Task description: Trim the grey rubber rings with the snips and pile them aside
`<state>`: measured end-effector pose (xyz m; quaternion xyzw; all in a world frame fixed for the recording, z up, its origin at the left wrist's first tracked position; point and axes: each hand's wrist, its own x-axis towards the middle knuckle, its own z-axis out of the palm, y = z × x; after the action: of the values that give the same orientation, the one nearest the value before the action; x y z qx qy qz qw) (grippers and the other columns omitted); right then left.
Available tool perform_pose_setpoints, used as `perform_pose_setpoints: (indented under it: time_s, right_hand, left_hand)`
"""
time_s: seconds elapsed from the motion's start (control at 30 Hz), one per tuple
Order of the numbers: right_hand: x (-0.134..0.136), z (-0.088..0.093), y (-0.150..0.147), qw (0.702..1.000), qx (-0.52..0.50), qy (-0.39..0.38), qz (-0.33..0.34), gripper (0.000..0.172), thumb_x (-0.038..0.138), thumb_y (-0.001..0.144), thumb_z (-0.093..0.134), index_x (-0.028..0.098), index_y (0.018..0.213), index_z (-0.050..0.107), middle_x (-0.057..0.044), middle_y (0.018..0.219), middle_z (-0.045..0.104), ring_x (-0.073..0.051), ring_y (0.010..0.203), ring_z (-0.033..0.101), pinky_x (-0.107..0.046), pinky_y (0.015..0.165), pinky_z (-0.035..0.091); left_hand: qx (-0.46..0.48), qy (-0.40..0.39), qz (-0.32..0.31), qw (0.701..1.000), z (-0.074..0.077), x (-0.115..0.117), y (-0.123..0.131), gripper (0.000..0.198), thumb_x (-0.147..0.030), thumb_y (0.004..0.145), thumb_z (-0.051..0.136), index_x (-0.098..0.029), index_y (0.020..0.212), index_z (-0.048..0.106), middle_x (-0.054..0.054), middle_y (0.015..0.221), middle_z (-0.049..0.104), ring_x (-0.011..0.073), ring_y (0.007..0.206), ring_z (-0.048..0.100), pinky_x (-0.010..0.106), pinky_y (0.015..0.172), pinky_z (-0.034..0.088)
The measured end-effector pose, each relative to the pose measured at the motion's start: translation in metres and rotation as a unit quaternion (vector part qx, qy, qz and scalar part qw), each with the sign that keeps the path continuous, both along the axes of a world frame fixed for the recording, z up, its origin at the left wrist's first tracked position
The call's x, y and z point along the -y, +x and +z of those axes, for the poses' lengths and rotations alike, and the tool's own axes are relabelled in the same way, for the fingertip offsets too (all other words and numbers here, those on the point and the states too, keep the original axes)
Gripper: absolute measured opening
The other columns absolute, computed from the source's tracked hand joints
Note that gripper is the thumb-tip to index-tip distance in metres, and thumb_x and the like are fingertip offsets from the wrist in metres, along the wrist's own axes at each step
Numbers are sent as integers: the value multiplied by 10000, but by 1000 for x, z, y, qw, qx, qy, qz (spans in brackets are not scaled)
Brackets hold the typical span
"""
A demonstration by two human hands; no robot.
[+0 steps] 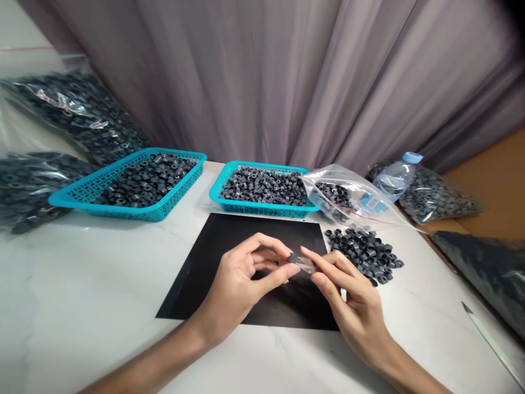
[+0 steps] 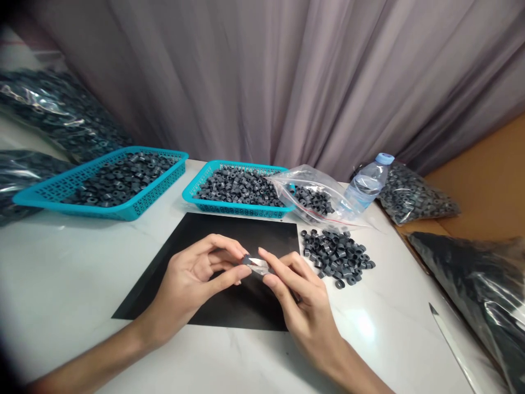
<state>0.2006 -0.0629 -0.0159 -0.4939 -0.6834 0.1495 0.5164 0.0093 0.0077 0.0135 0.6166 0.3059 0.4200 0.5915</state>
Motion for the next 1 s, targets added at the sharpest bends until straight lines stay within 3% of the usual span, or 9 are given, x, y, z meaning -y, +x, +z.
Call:
perform_pose_setpoints:
  time_s: [1.0]
  right_hand:
    - [-2,0,4,999,26,32,7,439,118,991,537,301,1385,598,-17,901,585,-139,764,555,-267,680,447]
  left_hand:
    - [-6,-2,-21,1000,6,1,1,182,-233,796,810,-199,894,660,-20,936,686,115,840,695,208,771,578]
